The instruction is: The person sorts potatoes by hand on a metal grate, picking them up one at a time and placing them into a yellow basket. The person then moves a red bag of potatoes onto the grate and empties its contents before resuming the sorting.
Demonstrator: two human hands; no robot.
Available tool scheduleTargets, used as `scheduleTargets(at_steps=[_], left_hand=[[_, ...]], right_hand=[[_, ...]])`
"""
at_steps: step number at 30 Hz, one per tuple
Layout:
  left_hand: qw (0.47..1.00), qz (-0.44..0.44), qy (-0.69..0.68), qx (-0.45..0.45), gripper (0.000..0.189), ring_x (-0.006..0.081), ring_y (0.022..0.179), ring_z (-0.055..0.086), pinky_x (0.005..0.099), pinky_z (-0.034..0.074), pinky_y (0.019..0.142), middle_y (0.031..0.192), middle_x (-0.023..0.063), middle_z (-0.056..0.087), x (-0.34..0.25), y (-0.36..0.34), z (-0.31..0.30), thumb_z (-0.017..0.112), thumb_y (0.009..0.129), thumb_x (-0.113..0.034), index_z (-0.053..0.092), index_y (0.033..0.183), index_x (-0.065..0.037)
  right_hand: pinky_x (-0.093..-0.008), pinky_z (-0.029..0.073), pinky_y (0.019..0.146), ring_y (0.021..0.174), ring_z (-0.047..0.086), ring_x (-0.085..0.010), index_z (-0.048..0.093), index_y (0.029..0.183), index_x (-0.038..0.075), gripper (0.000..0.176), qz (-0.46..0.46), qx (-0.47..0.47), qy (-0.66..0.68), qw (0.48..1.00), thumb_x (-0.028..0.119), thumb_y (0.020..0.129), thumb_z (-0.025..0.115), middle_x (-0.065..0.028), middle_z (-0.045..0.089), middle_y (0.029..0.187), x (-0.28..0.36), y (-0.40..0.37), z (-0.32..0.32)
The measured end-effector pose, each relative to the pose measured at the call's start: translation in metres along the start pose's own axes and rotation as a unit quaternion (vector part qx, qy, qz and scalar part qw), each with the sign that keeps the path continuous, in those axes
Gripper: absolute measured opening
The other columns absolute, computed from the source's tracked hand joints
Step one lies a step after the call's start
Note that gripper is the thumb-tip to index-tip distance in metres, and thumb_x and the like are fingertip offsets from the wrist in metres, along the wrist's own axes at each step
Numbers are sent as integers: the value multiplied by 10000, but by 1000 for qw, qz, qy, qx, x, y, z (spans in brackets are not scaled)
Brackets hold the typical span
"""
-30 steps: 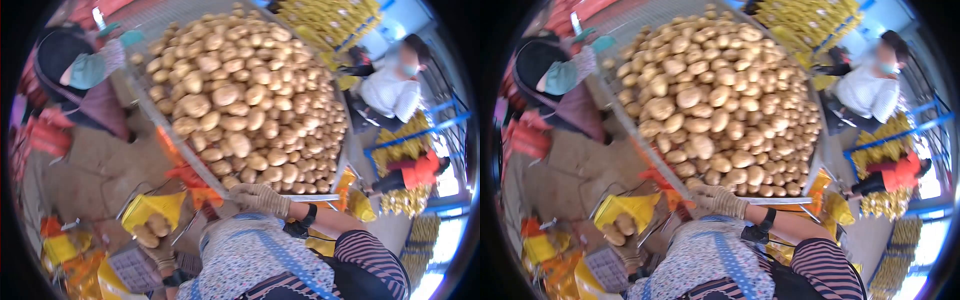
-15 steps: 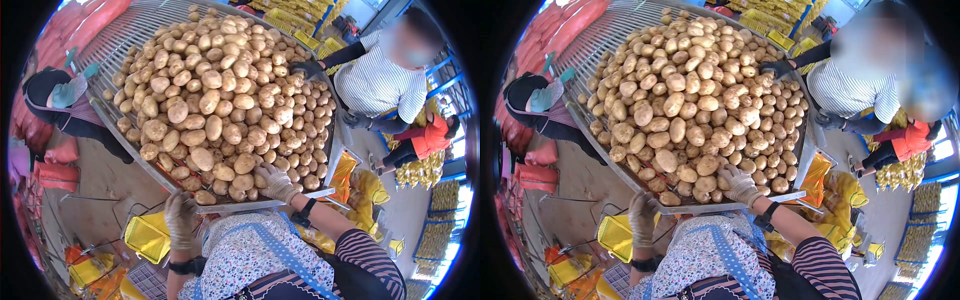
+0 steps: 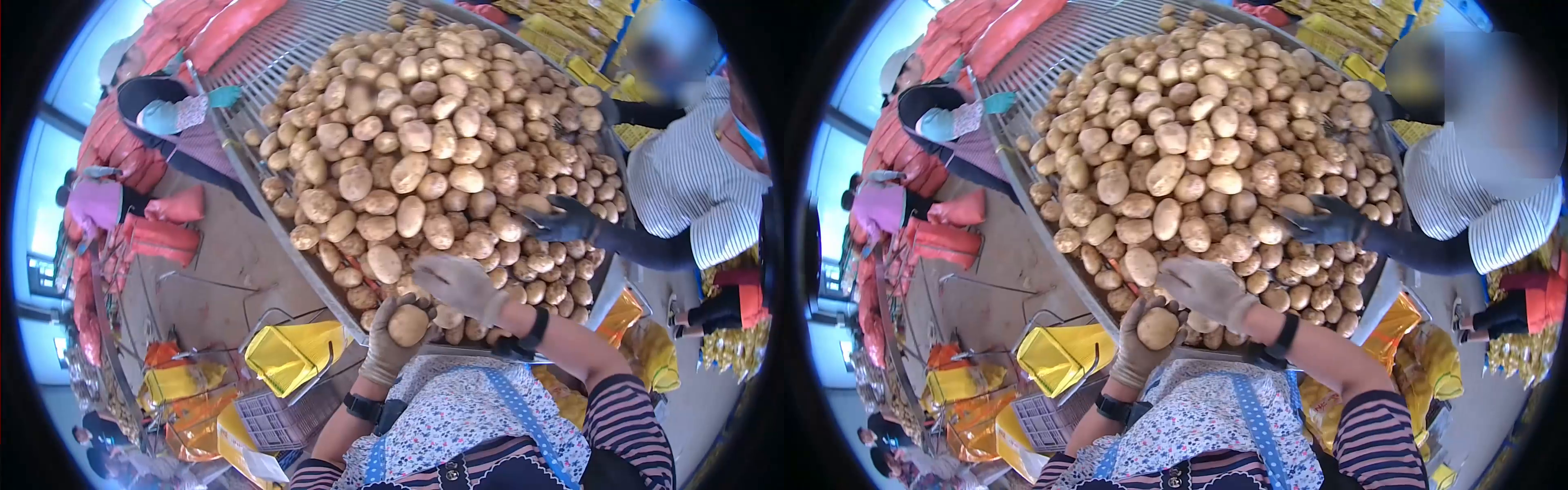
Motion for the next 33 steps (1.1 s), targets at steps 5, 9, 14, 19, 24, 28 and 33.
scheduleTargets(at_steps=[5,9,14,19,24,28,33], left_hand=[[993,108,-17,-47,451,302,1139,606,523,504,978,1251,121,615,-19,-43,-55,615,944,-387,588,1298,-110],[993,108,-42,-23,619,353,1196,571,563,529,939,1349,154,554,-47,-55,-62,664,879,-340,480,1439,-153],[988,89,-42,123,791,394,1199,567,573,565,833,1482,148,454,-67,-55,-123,675,845,-542,405,1504,-197],[960,204,-167,91,687,373,1056,653,575,596,718,1450,201,491,-100,-107,-168,557,920,-573,377,1508,-266],[953,236,-179,-58,584,367,987,691,552,610,718,1315,201,603,-153,-170,-251,615,925,-457,454,1436,-225],[895,99,-105,-423,587,332,1129,608,562,516,921,1294,131,585,-175,-202,-385,664,885,-372,467,1413,-206],[862,328,100,-373,557,281,1064,591,436,517,866,1260,96,582,-201,-171,-240,675,887,-293,483,1397,-177]], right_hand=[[-454,544,833,970,635,-404,541,1314,135,587,2,167,-276,947,339,805,750,-187,551,1194,-7,64,86],[-447,538,893,1038,612,-384,531,1340,146,605,30,185,-242,952,312,804,758,-207,521,1236,-3,68,96],[-455,520,907,1039,609,-370,557,1308,133,553,-63,217,-61,972,286,807,733,-199,564,1202,42,51,121],[-468,503,919,1049,598,-365,561,1296,113,552,-5,7,-314,949,320,804,698,-173,569,1241,14,84,61],[-519,483,936,1128,565,-387,488,1373,162,639,93,-55,-480,871,350,809,722,-192,488,1361,-37,82,52],[-523,482,952,1188,550,-424,427,1444,268,722,153,31,-454,877,399,815,755,-244,429,1413,-48,97,42],[-374,521,946,1121,618,-308,463,1436,147,721,205,12,-34,978,424,836,752,-189,493,1411,-62,87,34]])
Point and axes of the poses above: each hand's wrist, its own y-axis towards the middle knuckle, its own z-axis out of the palm, x = y × z, the point moved 5 cm from there along y, towards the middle knuckle
